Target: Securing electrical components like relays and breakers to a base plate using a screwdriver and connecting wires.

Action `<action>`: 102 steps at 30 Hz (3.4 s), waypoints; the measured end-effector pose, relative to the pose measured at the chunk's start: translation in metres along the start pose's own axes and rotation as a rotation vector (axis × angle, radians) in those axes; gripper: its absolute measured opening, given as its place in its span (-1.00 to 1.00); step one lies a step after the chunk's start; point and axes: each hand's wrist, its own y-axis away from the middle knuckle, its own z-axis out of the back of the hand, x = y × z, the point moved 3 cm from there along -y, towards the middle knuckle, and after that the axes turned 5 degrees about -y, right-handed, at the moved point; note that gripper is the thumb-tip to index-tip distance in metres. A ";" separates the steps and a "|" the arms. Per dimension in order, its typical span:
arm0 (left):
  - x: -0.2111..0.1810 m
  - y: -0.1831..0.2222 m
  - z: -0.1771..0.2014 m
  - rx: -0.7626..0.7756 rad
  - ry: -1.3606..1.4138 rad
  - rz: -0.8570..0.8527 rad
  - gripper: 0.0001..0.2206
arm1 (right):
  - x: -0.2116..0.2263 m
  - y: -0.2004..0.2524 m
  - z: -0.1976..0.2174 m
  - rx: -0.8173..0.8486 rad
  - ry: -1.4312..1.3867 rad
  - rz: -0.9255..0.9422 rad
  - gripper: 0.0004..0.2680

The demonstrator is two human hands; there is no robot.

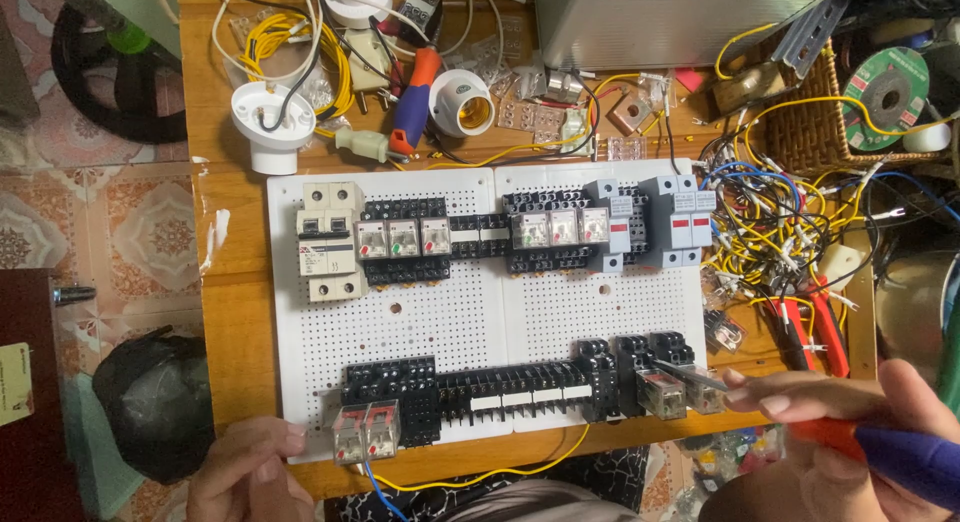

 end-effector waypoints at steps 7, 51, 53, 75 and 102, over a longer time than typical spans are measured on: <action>-0.001 0.001 -0.006 -0.055 0.074 -0.055 -0.90 | -0.002 -0.023 0.035 0.291 0.178 0.096 -0.59; -0.031 -0.012 -0.007 0.062 0.062 -0.336 -0.89 | -0.026 -0.034 -0.016 0.321 -0.511 0.094 -0.41; -0.036 -0.012 -0.007 0.061 0.049 -0.352 -0.88 | -0.025 -0.038 -0.016 0.382 -0.634 -0.012 -0.47; -0.062 -0.007 0.003 0.079 -0.121 -0.508 -0.80 | 0.021 -0.028 -0.029 0.343 -0.439 0.127 -0.80; -0.045 -0.002 -0.004 0.067 0.007 -0.428 -0.86 | 0.017 -0.042 -0.019 0.414 -0.608 -0.054 -0.42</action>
